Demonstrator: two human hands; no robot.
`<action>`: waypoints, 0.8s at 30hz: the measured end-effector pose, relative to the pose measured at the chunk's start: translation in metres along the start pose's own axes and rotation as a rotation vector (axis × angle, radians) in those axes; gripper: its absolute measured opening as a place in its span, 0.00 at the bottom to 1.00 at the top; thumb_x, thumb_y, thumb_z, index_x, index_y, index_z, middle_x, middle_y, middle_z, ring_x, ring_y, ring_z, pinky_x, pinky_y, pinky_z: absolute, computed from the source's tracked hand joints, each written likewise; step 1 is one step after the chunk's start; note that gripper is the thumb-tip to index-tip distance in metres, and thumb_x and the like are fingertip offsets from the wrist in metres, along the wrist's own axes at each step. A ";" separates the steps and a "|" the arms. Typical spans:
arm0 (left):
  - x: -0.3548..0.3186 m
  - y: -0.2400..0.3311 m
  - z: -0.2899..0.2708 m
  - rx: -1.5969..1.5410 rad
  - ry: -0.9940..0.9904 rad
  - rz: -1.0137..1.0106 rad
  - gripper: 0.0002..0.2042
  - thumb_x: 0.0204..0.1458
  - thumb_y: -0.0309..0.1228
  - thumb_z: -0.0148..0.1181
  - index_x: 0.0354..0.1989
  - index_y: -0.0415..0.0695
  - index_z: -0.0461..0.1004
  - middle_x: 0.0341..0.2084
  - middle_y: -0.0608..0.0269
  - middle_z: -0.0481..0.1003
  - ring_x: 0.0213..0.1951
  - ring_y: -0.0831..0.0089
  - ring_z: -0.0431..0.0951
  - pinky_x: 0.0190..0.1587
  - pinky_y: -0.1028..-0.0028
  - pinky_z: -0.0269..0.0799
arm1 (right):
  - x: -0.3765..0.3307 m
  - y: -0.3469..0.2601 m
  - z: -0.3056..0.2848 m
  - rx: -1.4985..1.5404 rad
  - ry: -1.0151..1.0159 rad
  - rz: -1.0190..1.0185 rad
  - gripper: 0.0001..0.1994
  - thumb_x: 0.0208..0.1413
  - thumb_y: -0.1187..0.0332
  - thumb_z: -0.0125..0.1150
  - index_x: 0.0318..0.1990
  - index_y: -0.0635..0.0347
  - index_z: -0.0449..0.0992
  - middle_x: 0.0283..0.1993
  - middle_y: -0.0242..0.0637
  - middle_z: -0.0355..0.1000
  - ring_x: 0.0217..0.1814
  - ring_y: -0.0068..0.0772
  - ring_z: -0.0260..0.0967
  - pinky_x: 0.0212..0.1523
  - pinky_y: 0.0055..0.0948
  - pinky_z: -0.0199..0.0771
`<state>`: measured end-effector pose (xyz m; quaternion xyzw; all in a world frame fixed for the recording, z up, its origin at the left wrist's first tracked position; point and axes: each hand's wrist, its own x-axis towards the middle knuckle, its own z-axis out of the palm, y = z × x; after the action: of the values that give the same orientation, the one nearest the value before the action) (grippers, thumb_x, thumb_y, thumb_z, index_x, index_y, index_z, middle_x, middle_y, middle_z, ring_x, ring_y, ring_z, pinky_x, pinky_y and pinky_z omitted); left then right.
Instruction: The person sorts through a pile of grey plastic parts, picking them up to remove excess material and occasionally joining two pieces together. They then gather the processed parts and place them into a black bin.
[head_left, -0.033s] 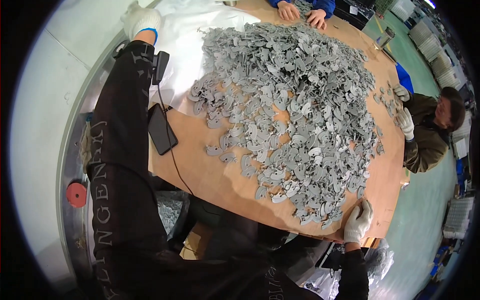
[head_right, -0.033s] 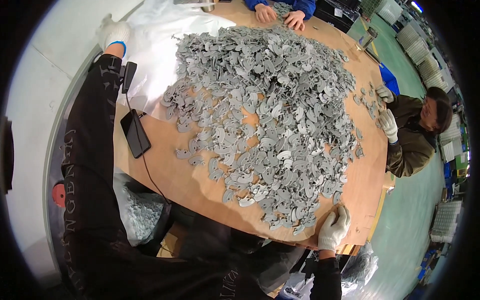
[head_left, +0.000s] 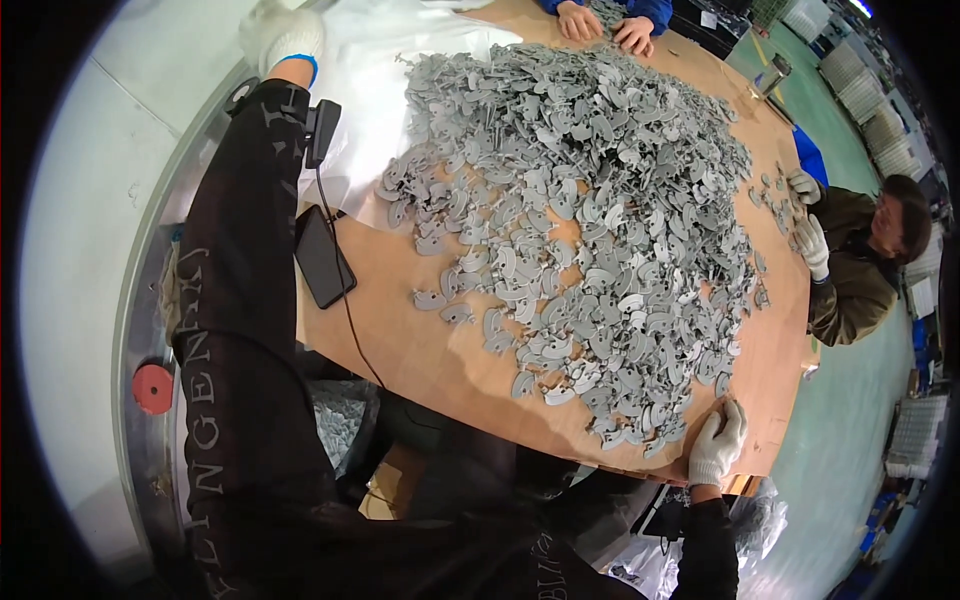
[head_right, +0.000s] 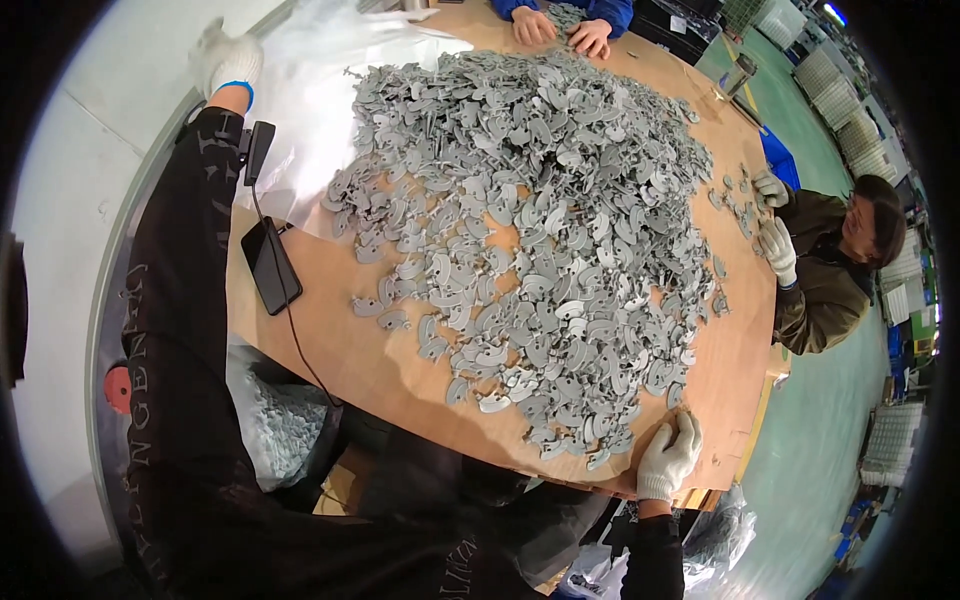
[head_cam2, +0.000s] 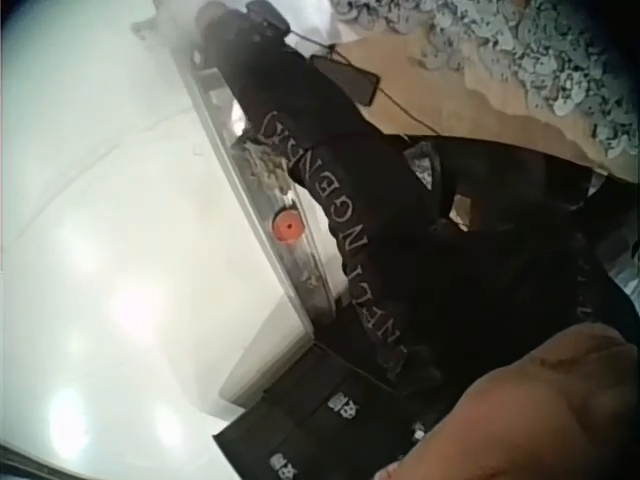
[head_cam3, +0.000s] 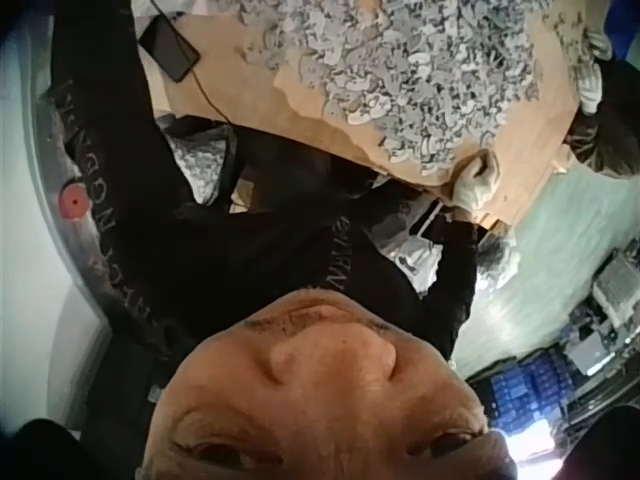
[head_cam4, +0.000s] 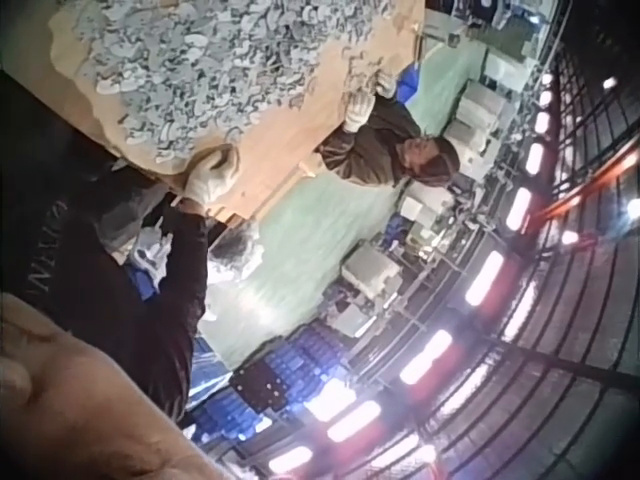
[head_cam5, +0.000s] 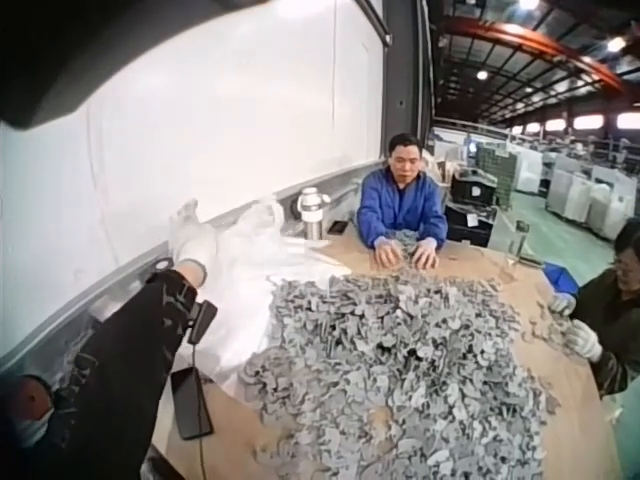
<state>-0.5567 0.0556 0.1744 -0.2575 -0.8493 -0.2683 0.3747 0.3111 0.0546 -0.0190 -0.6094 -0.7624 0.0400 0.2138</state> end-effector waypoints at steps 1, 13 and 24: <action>-0.016 0.035 -0.011 0.039 -0.119 0.085 0.18 0.64 0.39 0.51 0.54 0.45 0.82 0.45 0.42 0.84 0.49 0.46 0.84 0.54 0.51 0.78 | 0.000 0.002 -0.004 -0.010 0.001 0.004 0.18 0.65 0.70 0.59 0.61 0.63 0.77 0.63 0.50 0.75 0.66 0.53 0.72 0.69 0.44 0.71; -0.213 0.122 0.012 -0.127 -0.875 0.450 0.22 0.58 0.30 0.52 0.60 0.44 0.81 0.55 0.45 0.81 0.62 0.48 0.77 0.65 0.59 0.72 | -0.002 -0.001 -0.003 -0.013 0.013 0.008 0.18 0.66 0.69 0.59 0.61 0.62 0.77 0.64 0.49 0.75 0.67 0.53 0.72 0.69 0.44 0.71; -0.186 0.106 0.005 -0.519 -1.178 0.315 0.21 0.56 0.35 0.57 0.58 0.44 0.81 0.55 0.45 0.81 0.58 0.50 0.80 0.61 0.58 0.74 | -0.001 0.006 -0.003 -0.032 0.012 0.011 0.18 0.65 0.69 0.59 0.60 0.62 0.77 0.64 0.50 0.74 0.67 0.54 0.71 0.70 0.44 0.70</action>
<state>-0.3827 0.0913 0.0555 -0.5643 -0.7722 -0.2204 -0.1916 0.3182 0.0546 -0.0183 -0.6173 -0.7582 0.0251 0.2085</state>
